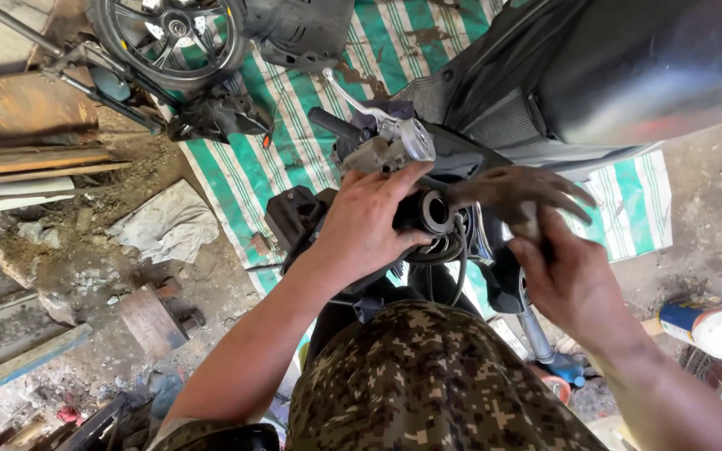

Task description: Repairing the steering column and front fork assembly of a motorcycle using a hammer and manual fitting

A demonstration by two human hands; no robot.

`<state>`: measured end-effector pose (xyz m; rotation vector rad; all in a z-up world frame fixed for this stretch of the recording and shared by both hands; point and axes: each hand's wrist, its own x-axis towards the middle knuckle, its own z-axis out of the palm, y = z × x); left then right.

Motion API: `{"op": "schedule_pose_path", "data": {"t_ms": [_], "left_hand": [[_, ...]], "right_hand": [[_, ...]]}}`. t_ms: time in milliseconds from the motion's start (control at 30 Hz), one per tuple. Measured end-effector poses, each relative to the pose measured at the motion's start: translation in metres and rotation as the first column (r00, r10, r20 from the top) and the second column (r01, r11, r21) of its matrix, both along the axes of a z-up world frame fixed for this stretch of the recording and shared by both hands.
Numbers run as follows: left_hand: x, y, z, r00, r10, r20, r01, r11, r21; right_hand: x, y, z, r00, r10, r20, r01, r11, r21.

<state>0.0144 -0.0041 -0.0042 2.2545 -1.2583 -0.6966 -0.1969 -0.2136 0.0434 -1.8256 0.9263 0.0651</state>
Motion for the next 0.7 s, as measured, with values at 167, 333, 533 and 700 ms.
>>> {"op": "schedule_pose_path", "data": {"t_ms": [167, 333, 533, 700], "left_hand": [[0.0, 0.0, -0.006, 1.0, 0.024, 0.014, -0.023, 0.999, -0.04], [-0.004, -0.001, -0.008, 0.999, 0.038, 0.014, -0.037, 0.998, -0.047], [-0.001, 0.0, -0.017, 0.996, 0.01, 0.088, -0.004, 0.998, -0.065], [0.0, 0.002, -0.011, 0.996, -0.037, 0.082, 0.041, 0.998, -0.052]], "right_hand": [[0.015, -0.006, 0.007, 0.962, 0.247, 0.12, -0.186, 0.908, -0.377], [-0.01, -0.008, -0.006, 0.94, 0.325, -0.102, -0.341, 0.888, -0.308], [-0.019, 0.009, 0.0, 0.924, 0.382, 0.016, -0.354, 0.871, -0.341], [-0.034, 0.03, 0.007, 0.989, 0.073, 0.131, -0.021, 0.934, -0.356]]}}
